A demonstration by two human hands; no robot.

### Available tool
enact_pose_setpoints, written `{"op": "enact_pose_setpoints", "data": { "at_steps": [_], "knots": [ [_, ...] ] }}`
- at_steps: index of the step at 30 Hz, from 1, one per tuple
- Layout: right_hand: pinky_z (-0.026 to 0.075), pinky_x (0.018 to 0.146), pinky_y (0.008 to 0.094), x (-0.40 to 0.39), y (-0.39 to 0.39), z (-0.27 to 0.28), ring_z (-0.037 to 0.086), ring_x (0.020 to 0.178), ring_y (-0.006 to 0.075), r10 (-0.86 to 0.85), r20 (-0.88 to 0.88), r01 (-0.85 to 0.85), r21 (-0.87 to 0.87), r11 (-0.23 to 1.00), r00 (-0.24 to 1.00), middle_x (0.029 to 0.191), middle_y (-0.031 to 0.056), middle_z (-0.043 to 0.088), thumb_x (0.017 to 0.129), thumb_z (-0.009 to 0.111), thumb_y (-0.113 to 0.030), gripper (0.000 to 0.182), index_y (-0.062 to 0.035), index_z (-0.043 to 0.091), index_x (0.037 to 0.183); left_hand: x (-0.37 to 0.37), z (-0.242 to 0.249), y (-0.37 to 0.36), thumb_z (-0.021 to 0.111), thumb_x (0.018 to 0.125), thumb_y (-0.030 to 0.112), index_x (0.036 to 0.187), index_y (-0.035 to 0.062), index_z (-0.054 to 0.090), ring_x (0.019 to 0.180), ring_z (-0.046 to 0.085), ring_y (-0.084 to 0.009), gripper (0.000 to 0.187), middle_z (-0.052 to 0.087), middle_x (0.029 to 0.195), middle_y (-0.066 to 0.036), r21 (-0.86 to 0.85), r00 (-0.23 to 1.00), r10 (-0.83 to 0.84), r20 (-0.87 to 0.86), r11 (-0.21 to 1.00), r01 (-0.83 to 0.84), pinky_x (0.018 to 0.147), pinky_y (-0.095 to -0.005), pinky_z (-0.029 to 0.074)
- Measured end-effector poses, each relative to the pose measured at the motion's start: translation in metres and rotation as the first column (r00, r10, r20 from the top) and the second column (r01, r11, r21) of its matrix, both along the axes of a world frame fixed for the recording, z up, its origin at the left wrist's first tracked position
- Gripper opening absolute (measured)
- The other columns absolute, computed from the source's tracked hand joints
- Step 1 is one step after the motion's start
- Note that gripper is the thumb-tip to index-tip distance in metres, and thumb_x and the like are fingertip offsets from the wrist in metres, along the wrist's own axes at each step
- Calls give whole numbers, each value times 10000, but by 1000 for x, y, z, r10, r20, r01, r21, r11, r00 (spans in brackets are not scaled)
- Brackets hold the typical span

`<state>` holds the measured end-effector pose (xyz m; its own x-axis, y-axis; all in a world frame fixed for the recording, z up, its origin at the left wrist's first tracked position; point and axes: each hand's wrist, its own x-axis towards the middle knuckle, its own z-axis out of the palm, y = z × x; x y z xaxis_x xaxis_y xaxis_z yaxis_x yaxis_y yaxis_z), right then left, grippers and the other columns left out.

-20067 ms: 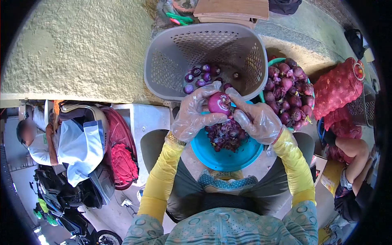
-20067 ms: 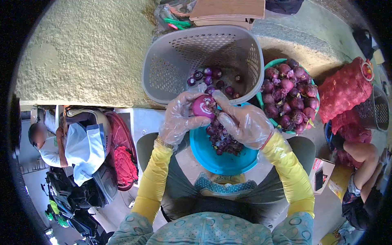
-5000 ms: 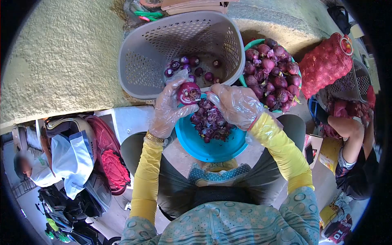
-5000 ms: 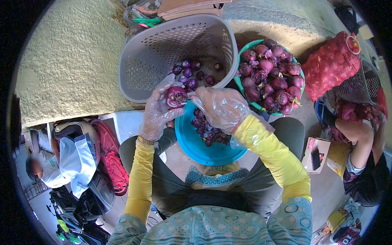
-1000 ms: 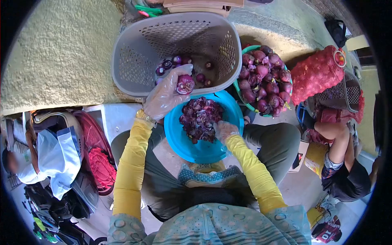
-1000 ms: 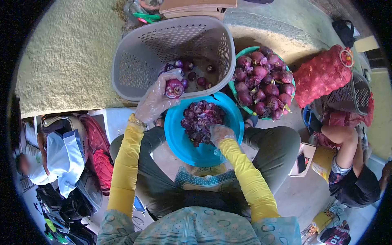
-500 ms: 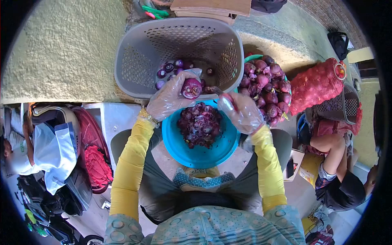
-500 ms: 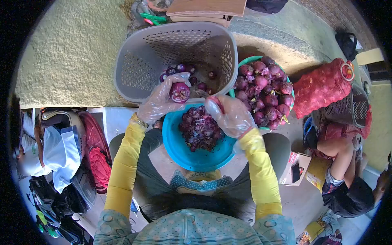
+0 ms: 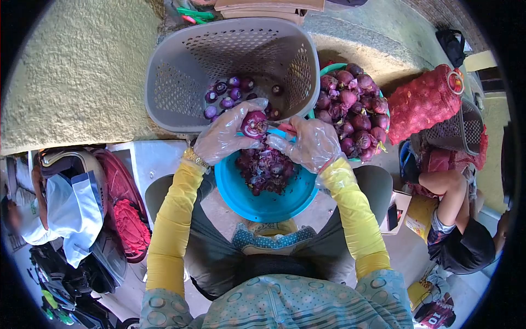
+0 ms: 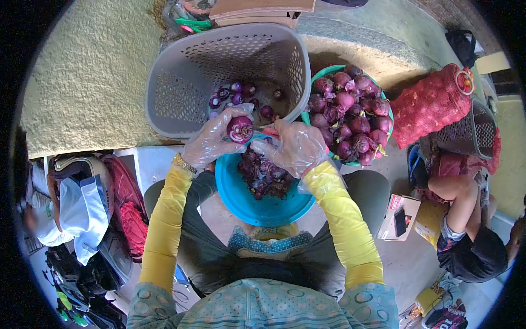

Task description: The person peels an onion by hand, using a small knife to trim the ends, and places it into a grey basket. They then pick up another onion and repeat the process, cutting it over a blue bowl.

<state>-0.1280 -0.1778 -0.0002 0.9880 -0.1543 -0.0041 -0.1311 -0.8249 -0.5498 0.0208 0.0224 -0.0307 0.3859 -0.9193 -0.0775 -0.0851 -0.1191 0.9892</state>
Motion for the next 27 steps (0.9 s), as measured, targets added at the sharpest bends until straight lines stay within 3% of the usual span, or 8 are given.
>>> {"op": "enact_pose_setpoints", "data": {
  "at_steps": [3,7,12,22,24,27],
  "knots": [
    [561,646,485,0,2,-2,708,713,377,-5,-4,5,-39,999,1000,728,198,693,875,657,-639,630,-15,692,953,0,-3,0,735,771,-106,1410,32,467,1419,415,-202,707,366,1598,-135,26,998,-14,64,1000,13,1196,-362,331],
    [561,637,484,1,8,-4,705,697,378,-23,5,24,-69,997,1000,708,194,686,877,632,-665,639,-33,695,941,-3,0,0,745,769,-95,1406,31,468,1423,414,-208,706,372,1595,-139,21,1000,0,12,1000,0,1196,-363,328],
    [563,628,473,2,10,-10,705,686,371,-14,22,15,-75,997,1000,709,184,691,878,627,-670,614,-67,723,940,-1,1,0,755,771,-73,1399,26,471,1442,402,-240,696,396,1578,-157,34,992,-23,127,999,19,1202,-375,319],
    [574,640,453,4,15,-19,716,678,343,-46,15,47,-75,996,999,739,160,718,852,649,-677,580,-132,783,999,-5,-3,1,766,777,-51,1389,31,491,1471,369,-266,676,400,1574,-163,40,994,-12,113,999,8,1204,-383,309],
    [574,641,451,6,12,-20,717,684,344,-44,-2,44,-70,997,999,742,163,719,846,655,-678,580,-131,789,982,-6,-4,1,760,784,-42,1372,39,492,1425,444,-267,652,474,1520,-144,-19,985,4,171,1000,-1,1184,-372,357],
    [566,629,444,6,12,-28,711,680,347,-58,22,59,-43,997,998,718,160,707,828,687,-669,570,-117,788,927,-5,-4,-1,744,788,-76,1381,32,484,1429,433,-257,657,456,1528,-143,-12,998,-8,69,1000,9,1186,-364,349]
  ]
}}
